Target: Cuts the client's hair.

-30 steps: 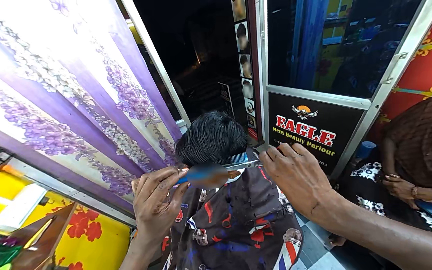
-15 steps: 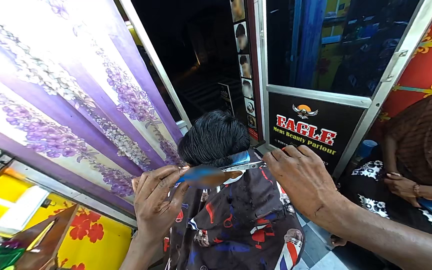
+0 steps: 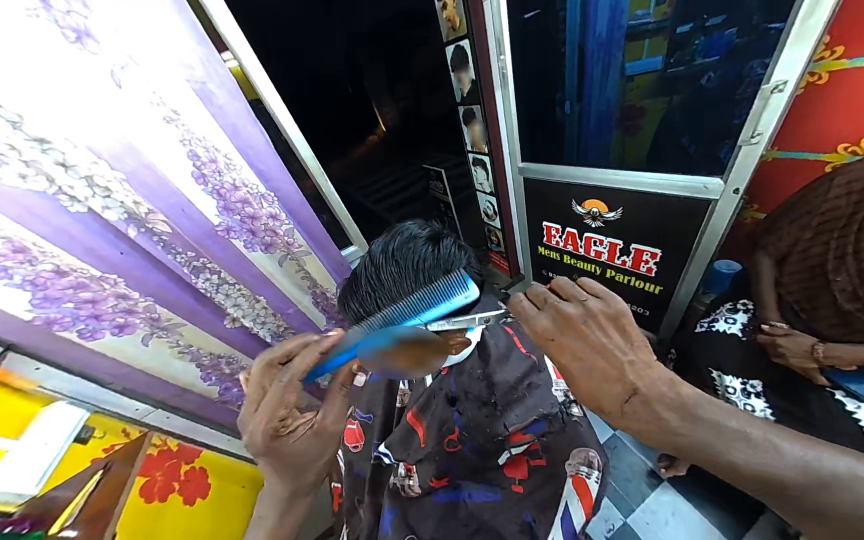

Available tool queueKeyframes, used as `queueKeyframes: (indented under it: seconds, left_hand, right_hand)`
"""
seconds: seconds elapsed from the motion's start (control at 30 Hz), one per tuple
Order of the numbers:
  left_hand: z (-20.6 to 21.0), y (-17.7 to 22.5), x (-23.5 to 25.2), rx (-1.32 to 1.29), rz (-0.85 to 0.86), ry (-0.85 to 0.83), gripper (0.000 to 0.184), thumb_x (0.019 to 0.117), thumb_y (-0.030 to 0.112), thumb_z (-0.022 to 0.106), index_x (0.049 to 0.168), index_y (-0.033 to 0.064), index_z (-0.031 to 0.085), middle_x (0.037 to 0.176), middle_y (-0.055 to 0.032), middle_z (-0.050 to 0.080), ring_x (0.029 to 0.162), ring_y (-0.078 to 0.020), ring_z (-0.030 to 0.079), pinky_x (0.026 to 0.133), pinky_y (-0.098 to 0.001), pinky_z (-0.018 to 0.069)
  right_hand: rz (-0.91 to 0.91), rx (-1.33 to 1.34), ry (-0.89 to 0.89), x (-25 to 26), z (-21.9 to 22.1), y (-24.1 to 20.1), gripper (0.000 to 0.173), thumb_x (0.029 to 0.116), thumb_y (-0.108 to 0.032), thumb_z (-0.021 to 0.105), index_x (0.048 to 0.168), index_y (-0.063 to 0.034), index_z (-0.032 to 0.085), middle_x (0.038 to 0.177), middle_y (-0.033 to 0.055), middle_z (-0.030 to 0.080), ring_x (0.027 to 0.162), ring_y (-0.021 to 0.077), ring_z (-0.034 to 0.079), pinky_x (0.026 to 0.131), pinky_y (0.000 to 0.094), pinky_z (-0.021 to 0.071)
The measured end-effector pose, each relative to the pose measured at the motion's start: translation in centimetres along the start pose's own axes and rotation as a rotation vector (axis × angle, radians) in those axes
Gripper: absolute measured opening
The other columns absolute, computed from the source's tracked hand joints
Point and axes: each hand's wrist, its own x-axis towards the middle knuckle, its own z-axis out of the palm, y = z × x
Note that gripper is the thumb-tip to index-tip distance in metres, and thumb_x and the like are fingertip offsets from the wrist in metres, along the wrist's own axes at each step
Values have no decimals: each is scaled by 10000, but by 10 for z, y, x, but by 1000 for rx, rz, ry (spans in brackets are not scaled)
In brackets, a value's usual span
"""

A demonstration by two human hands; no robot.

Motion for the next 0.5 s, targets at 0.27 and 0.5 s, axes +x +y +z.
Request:
queueKeyframes:
  seconds: [0.27,0.5]
  left_hand:
    - [-3,21,10,60,-119,-274,290,1032,318,585,1064,91,761,869,26,744,736,-38,641,799,-370,481]
    - [1,30,-4,177,-24,-401,259,1009,311,603,1046,157,809,924,20,773,777,-62,667,796,-439,423]
  right_hand:
    - [216,305,116,-5,33,46,198,892,35,700,1053,-79,720,1005,112,735,931,331,720,777,504,580]
    - [195,314,71,-14,67,67,241,864,55,716,1067,-76,703,1015,125,730,950,340,709,814,514,553]
